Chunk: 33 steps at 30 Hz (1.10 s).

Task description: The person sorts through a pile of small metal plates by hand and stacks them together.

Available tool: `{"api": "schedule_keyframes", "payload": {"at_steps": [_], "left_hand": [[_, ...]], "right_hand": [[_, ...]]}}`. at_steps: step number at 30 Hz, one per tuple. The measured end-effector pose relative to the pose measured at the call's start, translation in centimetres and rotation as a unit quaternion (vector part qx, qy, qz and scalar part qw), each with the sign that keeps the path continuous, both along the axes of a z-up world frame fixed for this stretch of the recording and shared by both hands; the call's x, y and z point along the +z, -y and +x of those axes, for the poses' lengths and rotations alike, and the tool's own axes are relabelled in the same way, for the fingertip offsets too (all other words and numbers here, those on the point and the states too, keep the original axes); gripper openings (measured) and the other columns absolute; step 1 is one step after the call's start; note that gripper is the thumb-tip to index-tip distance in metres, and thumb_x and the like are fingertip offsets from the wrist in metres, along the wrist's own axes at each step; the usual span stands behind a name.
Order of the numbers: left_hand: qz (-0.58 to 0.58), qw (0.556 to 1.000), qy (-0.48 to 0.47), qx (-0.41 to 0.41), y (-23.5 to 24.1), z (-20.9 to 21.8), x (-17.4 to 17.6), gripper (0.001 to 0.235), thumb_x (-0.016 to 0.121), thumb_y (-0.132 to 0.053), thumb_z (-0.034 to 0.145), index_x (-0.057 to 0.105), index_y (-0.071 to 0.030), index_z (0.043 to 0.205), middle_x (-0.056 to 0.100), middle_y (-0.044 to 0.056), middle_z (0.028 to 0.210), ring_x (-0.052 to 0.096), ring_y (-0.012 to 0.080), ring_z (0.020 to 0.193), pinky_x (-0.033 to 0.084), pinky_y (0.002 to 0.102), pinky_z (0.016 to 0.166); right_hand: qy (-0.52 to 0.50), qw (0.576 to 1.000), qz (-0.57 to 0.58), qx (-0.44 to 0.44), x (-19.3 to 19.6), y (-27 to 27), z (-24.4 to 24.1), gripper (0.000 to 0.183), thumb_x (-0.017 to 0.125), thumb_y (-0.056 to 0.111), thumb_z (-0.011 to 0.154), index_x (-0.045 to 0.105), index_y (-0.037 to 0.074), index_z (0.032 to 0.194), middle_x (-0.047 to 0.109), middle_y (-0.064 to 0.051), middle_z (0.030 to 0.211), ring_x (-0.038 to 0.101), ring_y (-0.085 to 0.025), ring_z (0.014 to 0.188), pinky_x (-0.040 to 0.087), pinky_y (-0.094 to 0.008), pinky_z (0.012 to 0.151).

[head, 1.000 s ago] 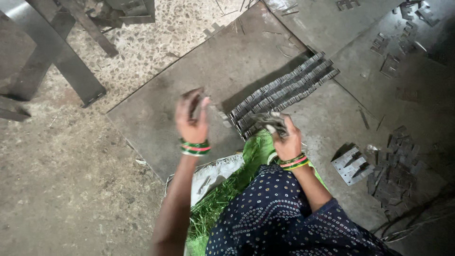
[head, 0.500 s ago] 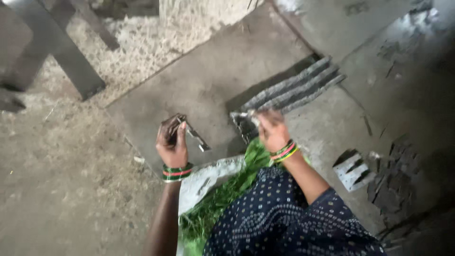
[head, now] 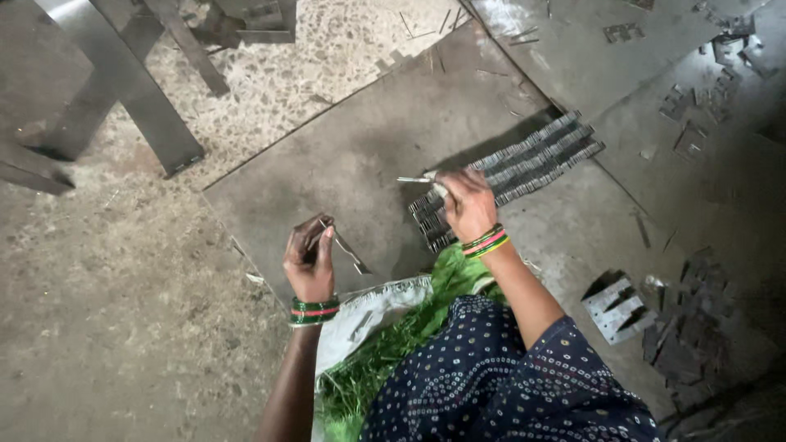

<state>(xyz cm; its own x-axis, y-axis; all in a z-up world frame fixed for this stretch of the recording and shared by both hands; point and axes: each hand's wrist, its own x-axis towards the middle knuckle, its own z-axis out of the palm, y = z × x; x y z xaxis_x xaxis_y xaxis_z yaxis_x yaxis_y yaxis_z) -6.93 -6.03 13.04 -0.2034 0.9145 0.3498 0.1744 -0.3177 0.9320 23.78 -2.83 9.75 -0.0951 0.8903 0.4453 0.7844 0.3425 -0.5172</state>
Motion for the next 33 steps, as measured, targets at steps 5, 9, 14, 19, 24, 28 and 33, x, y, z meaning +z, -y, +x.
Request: {"api": "schedule_keyframes", "payload": {"at_steps": [5,9,14,19,24,28,33], "left_hand": [[-0.029,0.999,0.013,0.009,1.2,-0.4,-0.7,0.018,0.072,-0.001,0.097,0.072,0.002,0.115,0.072,0.010,0.111,0.068,0.0136,0.102,0.056,0.026,0.089],[-0.020,1.000,0.015,0.000,0.8,-0.2,-0.7,0.018,0.072,-0.002,0.097,0.072,0.001,0.115,0.072,0.010,0.111,0.068,0.0138,0.101,0.056,0.026,0.088],[-0.022,0.999,0.025,-0.004,1.1,-0.6,-0.8,0.017,0.072,-0.004,0.098,0.071,0.001,0.114,0.071,0.009,0.111,0.068,0.0140,0.104,0.057,0.027,0.091],[-0.064,0.997,0.041,0.014,0.0,0.6,-0.8,0.020,0.072,-0.004,0.097,0.071,0.001,0.116,0.075,0.008,0.109,0.070,0.0128,0.101,0.057,0.026,0.088],[-0.011,0.998,0.058,-0.019,1.6,0.0,0.0,0.019,0.072,-0.005,0.096,0.071,0.001,0.113,0.072,0.008,0.111,0.069,0.0119,0.102,0.057,0.026,0.088],[-0.028,0.997,0.067,-0.012,1.5,0.1,0.8,0.018,0.072,-0.006,0.096,0.071,0.000,0.113,0.073,0.007,0.110,0.070,0.0110,0.102,0.057,0.024,0.088],[-0.090,0.992,0.086,0.003,1.3,1.3,0.0,0.022,0.079,-0.010,0.091,0.070,0.000,0.108,0.072,0.006,0.090,0.064,0.0075,0.081,0.053,0.022,0.073]], "right_hand": [[0.186,0.978,-0.025,0.095,-4.1,-1.6,-1.4,0.053,0.066,-0.002,0.064,0.071,0.008,0.116,0.072,-0.020,0.107,0.065,-0.039,0.109,0.046,-0.052,0.098],[0.124,0.987,-0.039,0.089,-2.5,-2.2,-1.1,0.040,0.063,0.002,0.075,0.073,0.010,0.113,0.075,-0.018,0.107,0.065,-0.038,0.108,0.047,-0.048,0.103],[-0.002,1.000,0.022,0.021,-0.8,-2.5,0.5,0.035,0.057,0.002,0.085,0.069,0.012,0.116,0.076,-0.017,0.113,0.068,-0.036,0.107,0.051,-0.046,0.107],[0.139,0.986,-0.081,0.039,-5.2,-3.3,-1.1,0.052,0.060,0.002,0.071,0.072,0.014,0.120,0.074,-0.020,0.099,0.069,-0.040,0.094,0.053,-0.049,0.085],[0.095,0.990,-0.108,-0.006,-4.2,-2.5,0.4,0.046,0.058,0.005,0.084,0.071,0.019,0.125,0.074,-0.018,0.101,0.071,-0.037,0.094,0.051,-0.051,0.100],[0.244,0.969,-0.042,0.004,-6.2,-1.9,0.0,0.064,0.064,0.009,0.057,0.073,0.021,0.120,0.077,-0.017,0.098,0.071,-0.041,0.104,0.049,-0.064,0.092],[-0.029,0.989,-0.129,-0.069,-9.7,-1.8,4.0,0.028,0.065,0.012,0.091,0.076,0.021,0.115,0.077,-0.015,0.106,0.073,-0.035,0.096,0.058,-0.043,0.085]]}}
